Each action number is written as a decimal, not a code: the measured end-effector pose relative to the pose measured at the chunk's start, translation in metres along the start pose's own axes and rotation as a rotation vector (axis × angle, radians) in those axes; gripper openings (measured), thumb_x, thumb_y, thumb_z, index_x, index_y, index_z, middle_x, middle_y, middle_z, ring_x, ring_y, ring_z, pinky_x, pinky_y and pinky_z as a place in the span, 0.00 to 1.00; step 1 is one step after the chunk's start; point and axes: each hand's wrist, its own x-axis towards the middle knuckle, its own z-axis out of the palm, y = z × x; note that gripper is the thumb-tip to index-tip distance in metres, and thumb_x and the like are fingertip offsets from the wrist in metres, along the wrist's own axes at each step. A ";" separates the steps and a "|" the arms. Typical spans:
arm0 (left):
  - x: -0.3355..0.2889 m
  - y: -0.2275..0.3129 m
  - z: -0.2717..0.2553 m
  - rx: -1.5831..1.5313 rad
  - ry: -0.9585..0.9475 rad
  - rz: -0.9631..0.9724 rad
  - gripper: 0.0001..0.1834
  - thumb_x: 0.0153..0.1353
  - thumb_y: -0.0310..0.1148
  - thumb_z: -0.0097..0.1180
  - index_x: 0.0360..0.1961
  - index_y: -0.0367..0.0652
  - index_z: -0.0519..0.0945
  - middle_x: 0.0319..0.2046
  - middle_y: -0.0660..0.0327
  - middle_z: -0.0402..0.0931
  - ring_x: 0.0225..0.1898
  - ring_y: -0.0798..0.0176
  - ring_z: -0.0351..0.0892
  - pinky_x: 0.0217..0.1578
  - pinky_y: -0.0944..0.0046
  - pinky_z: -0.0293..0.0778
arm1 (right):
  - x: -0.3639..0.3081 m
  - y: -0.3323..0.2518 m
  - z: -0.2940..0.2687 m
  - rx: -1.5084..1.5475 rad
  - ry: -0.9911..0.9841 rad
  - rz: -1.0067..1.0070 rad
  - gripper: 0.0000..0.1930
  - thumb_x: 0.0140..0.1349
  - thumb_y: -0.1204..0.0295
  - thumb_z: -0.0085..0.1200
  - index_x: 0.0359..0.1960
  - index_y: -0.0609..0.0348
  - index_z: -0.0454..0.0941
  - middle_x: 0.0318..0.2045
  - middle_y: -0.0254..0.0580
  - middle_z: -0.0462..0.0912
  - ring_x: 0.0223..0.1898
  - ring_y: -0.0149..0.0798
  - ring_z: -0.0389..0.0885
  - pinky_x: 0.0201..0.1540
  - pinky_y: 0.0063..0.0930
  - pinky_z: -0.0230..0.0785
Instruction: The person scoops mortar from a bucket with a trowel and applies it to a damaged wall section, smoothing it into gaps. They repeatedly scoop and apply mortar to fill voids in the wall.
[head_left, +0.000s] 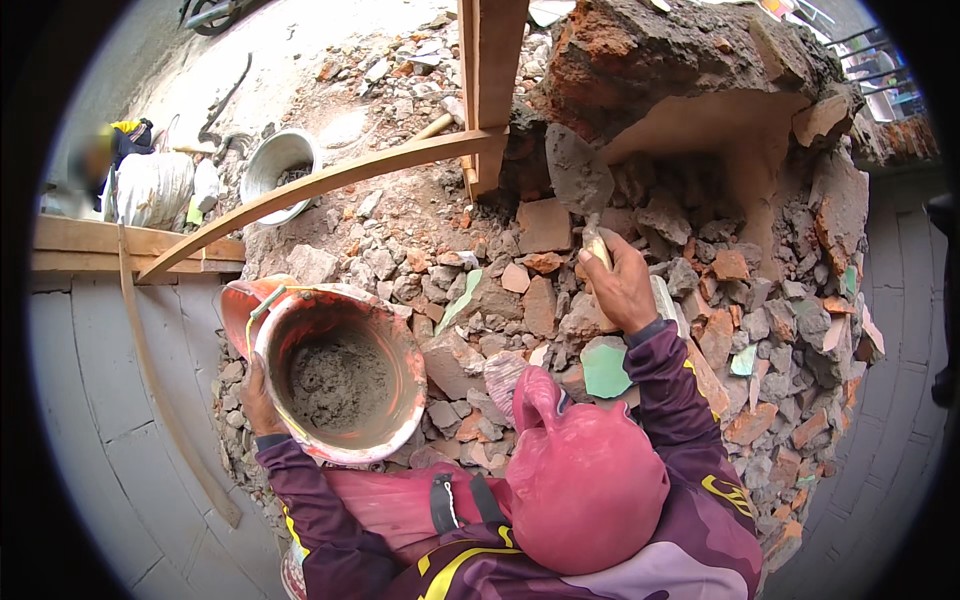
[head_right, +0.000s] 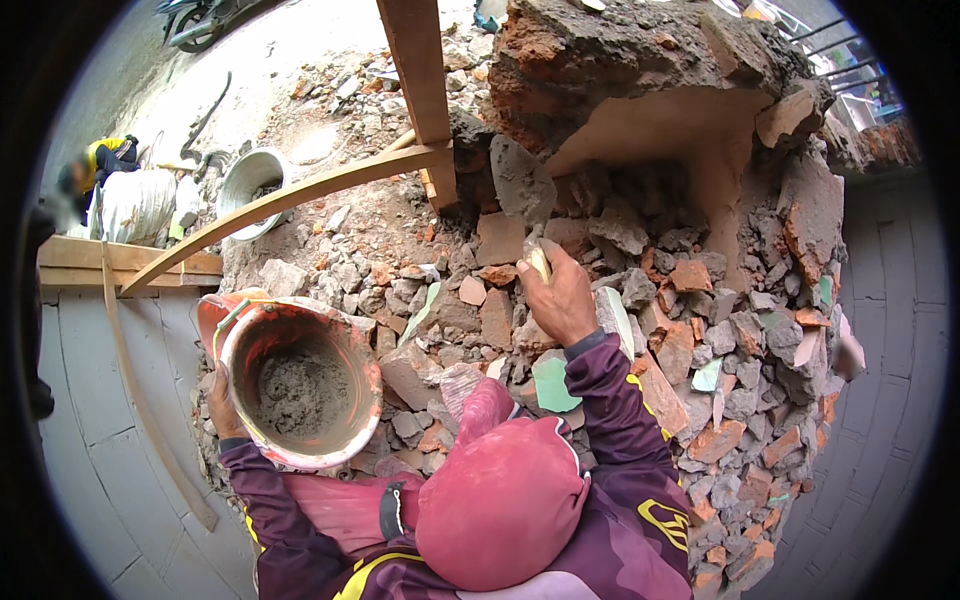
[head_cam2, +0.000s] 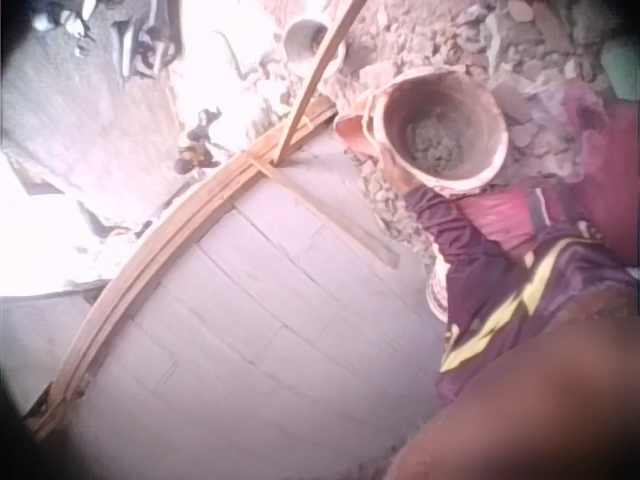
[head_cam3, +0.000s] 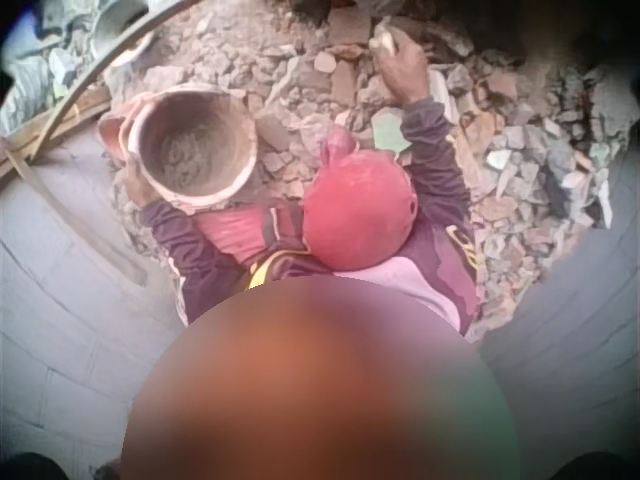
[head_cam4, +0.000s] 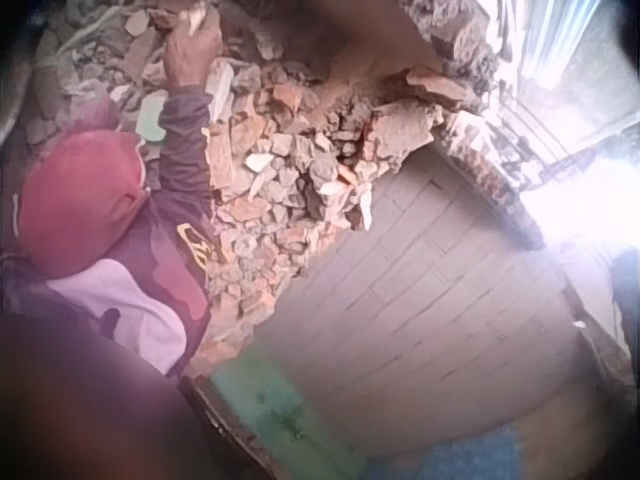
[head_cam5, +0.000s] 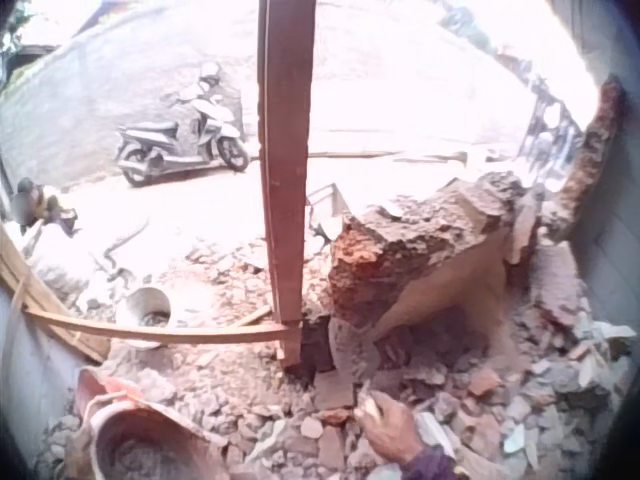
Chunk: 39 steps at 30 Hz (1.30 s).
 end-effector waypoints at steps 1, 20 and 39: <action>0.001 0.003 0.004 0.007 0.058 -0.043 0.25 0.73 0.45 0.51 0.55 0.30 0.77 0.46 0.55 0.82 0.42 0.63 0.82 0.46 0.63 0.78 | 0.000 0.000 0.001 -0.042 -0.031 0.099 0.24 0.61 0.64 0.57 0.56 0.68 0.74 0.42 0.65 0.83 0.45 0.59 0.83 0.51 0.44 0.72; 0.001 0.006 0.012 0.032 0.141 -0.088 0.25 0.72 0.46 0.53 0.52 0.29 0.79 0.45 0.55 0.82 0.43 0.62 0.82 0.46 0.63 0.78 | 0.064 -0.035 0.038 -0.496 0.096 -0.135 0.17 0.59 0.69 0.58 0.47 0.64 0.74 0.41 0.62 0.80 0.41 0.64 0.83 0.44 0.51 0.76; 0.000 0.005 -0.002 0.023 -0.017 -0.034 0.25 0.74 0.43 0.49 0.57 0.30 0.75 0.49 0.54 0.80 0.45 0.61 0.81 0.48 0.61 0.77 | 0.059 -0.017 0.020 -0.386 0.225 -0.194 0.16 0.59 0.68 0.57 0.46 0.65 0.77 0.39 0.64 0.82 0.39 0.67 0.81 0.45 0.54 0.74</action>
